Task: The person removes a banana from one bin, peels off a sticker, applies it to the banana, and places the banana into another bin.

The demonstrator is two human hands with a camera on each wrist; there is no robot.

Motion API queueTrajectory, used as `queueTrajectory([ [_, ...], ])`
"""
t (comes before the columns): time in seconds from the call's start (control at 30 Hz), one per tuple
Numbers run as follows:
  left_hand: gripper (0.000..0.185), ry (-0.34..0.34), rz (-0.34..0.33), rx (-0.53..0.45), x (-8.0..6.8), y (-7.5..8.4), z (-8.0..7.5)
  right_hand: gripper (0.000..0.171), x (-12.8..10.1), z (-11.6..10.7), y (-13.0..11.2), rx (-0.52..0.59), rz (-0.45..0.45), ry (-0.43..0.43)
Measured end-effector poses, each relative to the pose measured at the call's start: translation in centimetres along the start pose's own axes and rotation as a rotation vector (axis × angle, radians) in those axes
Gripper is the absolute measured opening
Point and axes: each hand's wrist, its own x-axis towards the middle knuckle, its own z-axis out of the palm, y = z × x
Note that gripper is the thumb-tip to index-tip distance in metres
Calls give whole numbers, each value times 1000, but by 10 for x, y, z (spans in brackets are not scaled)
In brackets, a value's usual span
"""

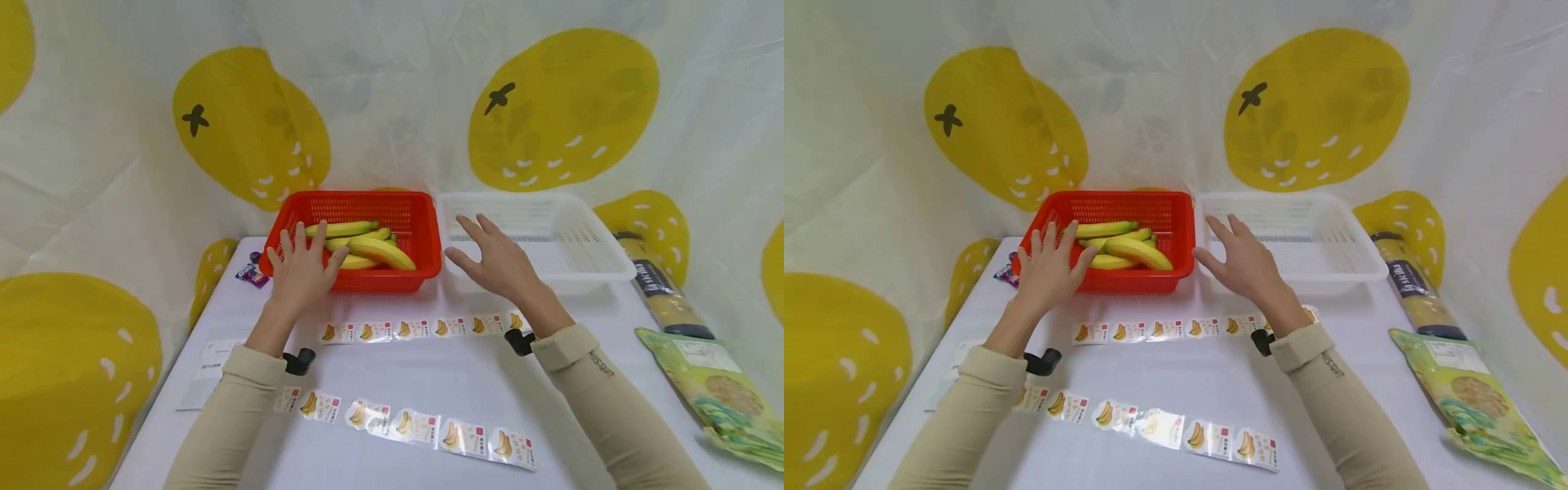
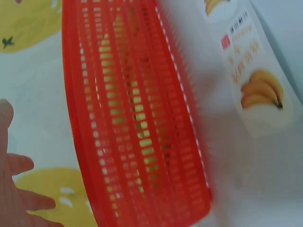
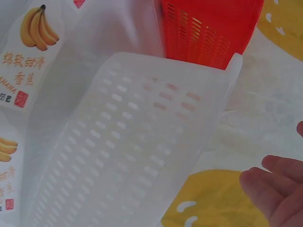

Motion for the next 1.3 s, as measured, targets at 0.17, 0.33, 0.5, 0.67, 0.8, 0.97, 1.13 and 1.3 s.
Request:
queueTrajectory([
  [0.17,82,73,-73,-69,0,-20,-7,73,13,3,-7,31,-46,-3],
  [0.33,79,142,-177,-125,0,-41,-10,73,30,7,-14,98,-111,-1],
  [0.5,84,128,-240,-198,-3,-57,-11,71,45,10,-22,175,-153,-20],
  [0.67,79,120,-239,-271,-5,-68,-12,68,63,20,-33,212,-164,-60],
  [0.8,70,105,-231,-291,-5,-76,-13,67,73,27,-40,233,-157,-111],
  [0.97,56,80,-247,-344,-2,-82,-13,66,84,36,-43,283,-139,-155],
  [1.13,42,125,-258,-404,0,-88,-9,63,94,48,-44,325,-161,-187],
  [1.3,38,117,-349,-553,0,-90,-6,59,101,57,-46,362,-167,-206],
])
